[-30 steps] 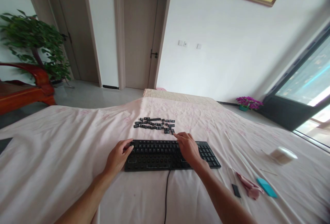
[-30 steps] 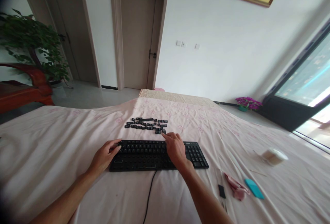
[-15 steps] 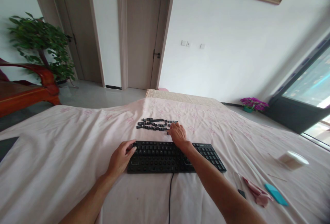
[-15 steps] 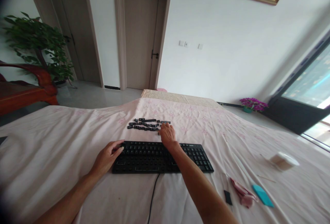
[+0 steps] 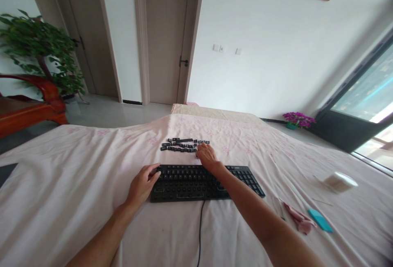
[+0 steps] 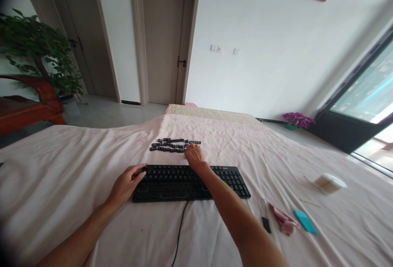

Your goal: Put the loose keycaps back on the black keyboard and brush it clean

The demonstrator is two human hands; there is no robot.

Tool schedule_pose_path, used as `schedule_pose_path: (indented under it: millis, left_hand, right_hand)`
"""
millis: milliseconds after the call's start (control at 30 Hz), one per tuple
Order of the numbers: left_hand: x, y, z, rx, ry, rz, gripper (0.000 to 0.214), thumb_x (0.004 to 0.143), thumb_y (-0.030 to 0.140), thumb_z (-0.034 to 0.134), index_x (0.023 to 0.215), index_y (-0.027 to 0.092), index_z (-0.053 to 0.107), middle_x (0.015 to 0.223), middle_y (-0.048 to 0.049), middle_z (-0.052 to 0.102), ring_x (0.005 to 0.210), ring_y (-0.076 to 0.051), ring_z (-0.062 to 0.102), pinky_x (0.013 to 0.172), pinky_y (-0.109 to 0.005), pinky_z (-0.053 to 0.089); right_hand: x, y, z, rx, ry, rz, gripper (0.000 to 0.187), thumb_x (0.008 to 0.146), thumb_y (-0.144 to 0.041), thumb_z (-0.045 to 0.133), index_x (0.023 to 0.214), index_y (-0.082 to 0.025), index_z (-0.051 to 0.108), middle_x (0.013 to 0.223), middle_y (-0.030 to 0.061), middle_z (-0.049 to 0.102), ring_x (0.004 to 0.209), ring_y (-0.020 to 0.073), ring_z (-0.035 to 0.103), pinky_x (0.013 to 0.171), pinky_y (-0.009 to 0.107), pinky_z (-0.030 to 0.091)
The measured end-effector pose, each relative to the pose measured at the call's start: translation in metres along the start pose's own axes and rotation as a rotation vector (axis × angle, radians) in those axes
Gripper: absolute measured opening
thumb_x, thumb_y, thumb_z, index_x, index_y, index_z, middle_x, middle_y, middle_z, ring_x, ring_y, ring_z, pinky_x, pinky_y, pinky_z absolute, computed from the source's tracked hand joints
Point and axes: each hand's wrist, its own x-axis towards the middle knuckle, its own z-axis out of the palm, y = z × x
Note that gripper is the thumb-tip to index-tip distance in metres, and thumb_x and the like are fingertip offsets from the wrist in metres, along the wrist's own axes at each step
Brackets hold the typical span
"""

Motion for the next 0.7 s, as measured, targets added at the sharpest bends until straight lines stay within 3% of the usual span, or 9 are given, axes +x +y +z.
schedule_pose_path:
  millis: [233,467,567,700]
  left_hand:
    - [0.001,-0.003,0.001,0.0,-0.012,0.003,0.042,0.083,0.042,0.047,0.119,0.023,0.059,0.112,-0.0044,0.063,0.093,-0.017,0.063,0.086,-0.03,0.049]
    - [0.0,-0.001,0.0,-0.012,-0.03,-0.004,0.042,0.084,0.042,0.046,0.119,0.022,0.058,0.114,-0.0055,0.061,0.096,-0.019,0.062,0.087,-0.033,0.049]
    - [0.0,-0.002,0.0,-0.003,-0.032,-0.011,0.042,0.084,0.043,0.047,0.119,0.023,0.058,0.113,-0.0053,0.062,0.094,-0.019,0.062,0.087,-0.033,0.049]
    - [0.001,-0.003,0.001,0.003,-0.028,-0.008,0.043,0.084,0.045,0.047,0.119,0.023,0.058,0.113,-0.0049,0.062,0.094,-0.018,0.062,0.087,-0.032,0.049]
  right_hand:
    - [0.004,-0.002,-0.005,-0.006,-0.037,-0.018,0.019,0.083,-0.012,0.053,0.079,-0.013,0.071,0.095,0.0126,0.065,0.101,0.0241,0.047,0.079,0.032,0.034]
    - [0.0,-0.002,-0.021,0.05,-0.02,0.027,0.015,0.083,-0.018,0.058,0.08,-0.018,0.073,0.097,0.0093,0.066,0.102,0.0225,0.048,0.081,0.031,0.033]
    - [-0.016,0.002,-0.032,0.093,0.031,0.096,0.017,0.086,-0.031,0.057,0.092,-0.026,0.072,0.101,0.0051,0.064,0.1,0.0213,0.048,0.08,0.031,0.033]
    - [-0.057,0.008,-0.041,0.294,0.209,0.224,0.022,0.088,-0.038,0.054,0.103,-0.032,0.069,0.098,0.0008,0.065,0.093,0.0175,0.05,0.081,0.028,0.034]
